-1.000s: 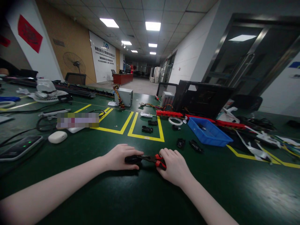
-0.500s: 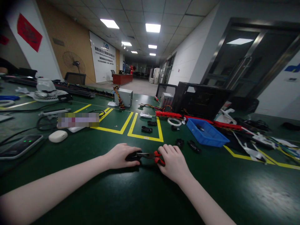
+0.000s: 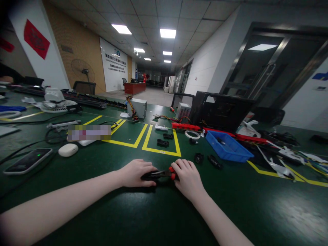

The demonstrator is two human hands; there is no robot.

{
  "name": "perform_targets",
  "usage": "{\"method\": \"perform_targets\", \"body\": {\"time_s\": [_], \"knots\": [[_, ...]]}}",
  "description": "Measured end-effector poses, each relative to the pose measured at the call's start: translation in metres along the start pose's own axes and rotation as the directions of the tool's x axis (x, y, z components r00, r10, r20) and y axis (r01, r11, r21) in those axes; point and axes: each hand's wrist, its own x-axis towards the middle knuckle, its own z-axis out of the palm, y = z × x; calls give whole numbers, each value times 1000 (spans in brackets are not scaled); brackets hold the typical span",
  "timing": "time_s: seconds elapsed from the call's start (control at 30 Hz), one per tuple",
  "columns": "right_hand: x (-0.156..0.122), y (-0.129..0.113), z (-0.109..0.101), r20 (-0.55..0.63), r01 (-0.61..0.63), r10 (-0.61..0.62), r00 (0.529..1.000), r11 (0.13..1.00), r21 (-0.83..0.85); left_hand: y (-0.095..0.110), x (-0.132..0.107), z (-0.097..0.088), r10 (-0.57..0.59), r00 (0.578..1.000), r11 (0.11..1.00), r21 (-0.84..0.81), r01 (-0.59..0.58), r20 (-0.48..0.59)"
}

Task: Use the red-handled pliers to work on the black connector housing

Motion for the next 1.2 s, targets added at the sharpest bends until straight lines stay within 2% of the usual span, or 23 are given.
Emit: {"method": "perform_targets", "body": {"time_s": [0.3,0.73,0.97,1.2], "knots": [[-4,5,3,-19,-50,52,998,997,64,-1,-1,1,-22,999,1000,-13,22,-30],[-14,15,-3,-152,64,-49,987,993,97,-1,-3,-2,33,999,999,-5,-33,-23],[-17,23,-3,-145,33,-17,989,994,109,-3,-4,-4,72,997,996,-60,-73,-13],[-17,20,-3,-144,52,-38,989,994,93,-4,-4,-1,37,999,991,-127,-38,-9]]}}
